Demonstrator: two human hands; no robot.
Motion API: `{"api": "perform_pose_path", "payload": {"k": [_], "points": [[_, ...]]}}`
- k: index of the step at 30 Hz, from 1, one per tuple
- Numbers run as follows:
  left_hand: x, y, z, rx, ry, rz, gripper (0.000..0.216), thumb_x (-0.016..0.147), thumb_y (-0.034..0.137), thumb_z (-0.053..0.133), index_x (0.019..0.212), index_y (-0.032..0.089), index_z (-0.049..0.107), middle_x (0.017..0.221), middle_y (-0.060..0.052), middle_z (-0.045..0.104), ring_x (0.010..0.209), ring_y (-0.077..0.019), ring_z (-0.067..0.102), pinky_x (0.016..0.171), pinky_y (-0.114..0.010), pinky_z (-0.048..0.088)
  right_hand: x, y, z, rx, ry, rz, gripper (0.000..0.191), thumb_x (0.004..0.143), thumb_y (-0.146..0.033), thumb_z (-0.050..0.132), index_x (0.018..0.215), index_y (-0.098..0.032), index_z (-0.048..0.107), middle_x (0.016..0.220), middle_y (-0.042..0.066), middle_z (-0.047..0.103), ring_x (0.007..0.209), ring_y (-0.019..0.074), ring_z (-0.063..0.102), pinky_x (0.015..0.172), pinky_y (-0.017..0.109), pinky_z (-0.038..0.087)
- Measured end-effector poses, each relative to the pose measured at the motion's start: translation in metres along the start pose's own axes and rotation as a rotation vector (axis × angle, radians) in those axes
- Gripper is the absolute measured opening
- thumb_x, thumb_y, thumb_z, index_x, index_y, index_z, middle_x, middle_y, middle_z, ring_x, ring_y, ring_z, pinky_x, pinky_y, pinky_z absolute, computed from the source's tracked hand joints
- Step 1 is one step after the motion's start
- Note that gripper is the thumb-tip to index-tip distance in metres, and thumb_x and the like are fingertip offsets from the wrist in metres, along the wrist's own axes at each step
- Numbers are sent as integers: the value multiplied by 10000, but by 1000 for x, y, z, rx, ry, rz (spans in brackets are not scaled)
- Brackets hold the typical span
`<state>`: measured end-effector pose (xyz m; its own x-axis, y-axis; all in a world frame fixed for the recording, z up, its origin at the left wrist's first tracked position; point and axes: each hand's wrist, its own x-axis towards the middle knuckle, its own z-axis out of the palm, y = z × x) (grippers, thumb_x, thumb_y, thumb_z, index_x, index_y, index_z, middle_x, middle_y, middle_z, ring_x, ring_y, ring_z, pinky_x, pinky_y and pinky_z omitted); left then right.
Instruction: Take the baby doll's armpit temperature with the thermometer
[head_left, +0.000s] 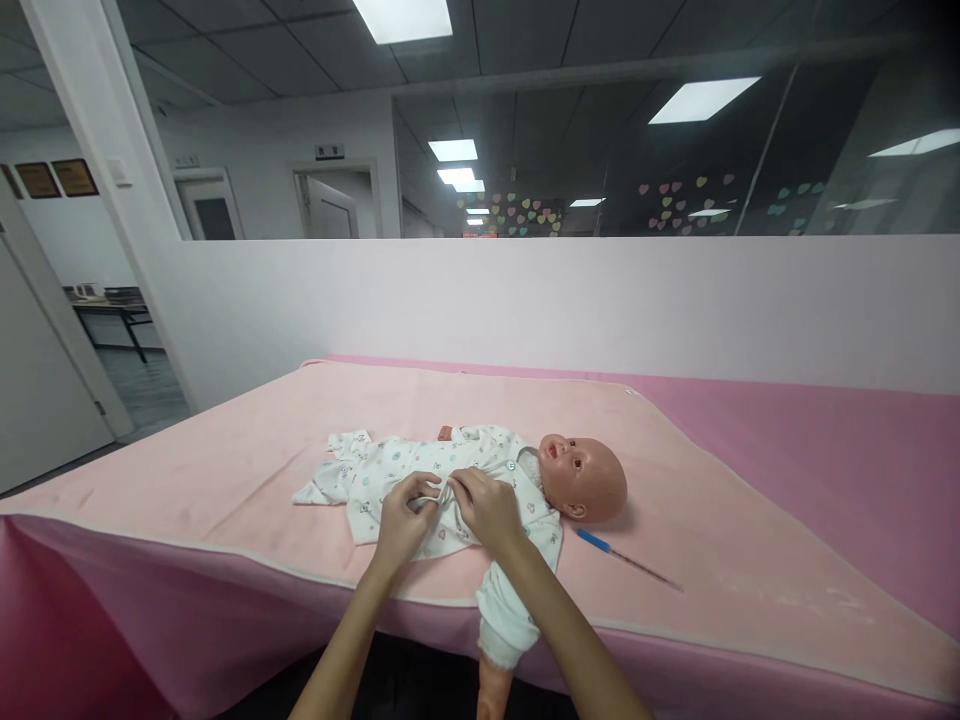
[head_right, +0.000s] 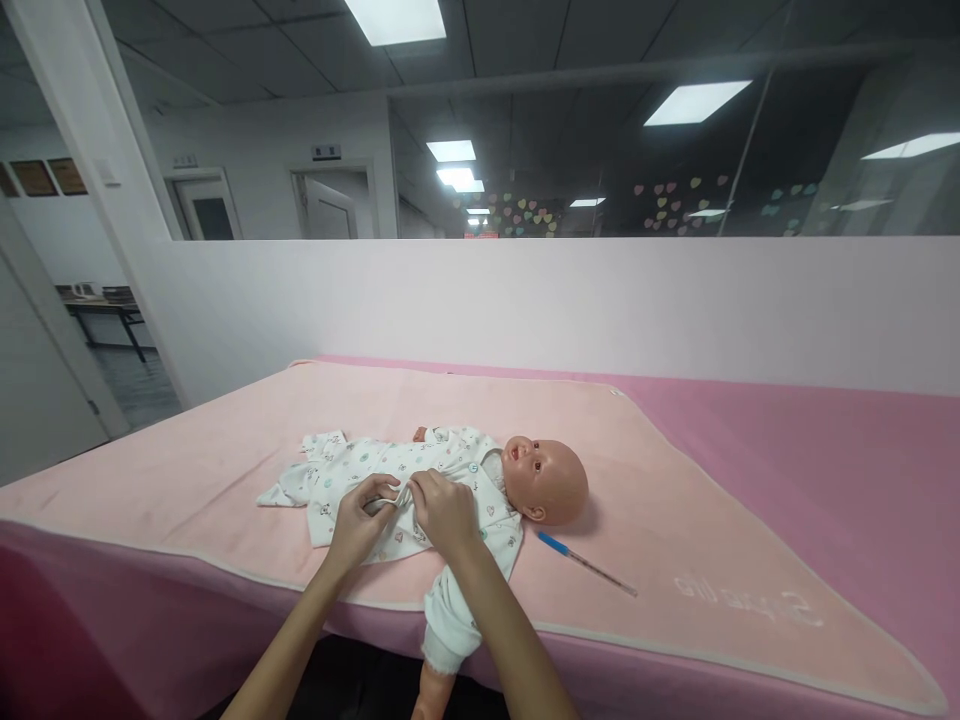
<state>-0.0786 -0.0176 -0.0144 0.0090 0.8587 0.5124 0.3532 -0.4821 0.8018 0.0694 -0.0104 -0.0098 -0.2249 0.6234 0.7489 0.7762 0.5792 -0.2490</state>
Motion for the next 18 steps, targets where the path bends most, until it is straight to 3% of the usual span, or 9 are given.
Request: {"api": "perform_pose_path", "payload": {"k": [5, 11, 18], "points": [[0, 3, 1, 4, 3, 10, 172, 642, 91, 470, 778, 177, 531, 677, 14, 595, 669, -119, 577, 615, -218, 459, 0, 1, 1, 9, -14, 3, 239, 903, -278, 379, 840, -217, 601, 744, 13, 649, 648, 125, 594, 521, 213, 329], [0, -3, 1, 65, 22, 13, 231, 624, 63, 409, 761, 179, 554, 638, 37, 589, 484, -79, 435, 476, -193, 338, 0, 1, 1, 5, -14, 1, 237, 902, -284, 385, 834, -221, 603, 734, 6, 642, 627, 118, 579, 509, 214, 311], [0, -3, 0, -27, -15, 26, 274, 614, 46, 372, 758, 177, 565, 757, 2, 603, 732, -128, 579, 625, -213, 421, -1, 2, 1, -9, -35, 3, 225, 899, -275, 395, 842, -221, 606, 748, -8, 647, 644, 110, 582, 517, 224, 306]]}}
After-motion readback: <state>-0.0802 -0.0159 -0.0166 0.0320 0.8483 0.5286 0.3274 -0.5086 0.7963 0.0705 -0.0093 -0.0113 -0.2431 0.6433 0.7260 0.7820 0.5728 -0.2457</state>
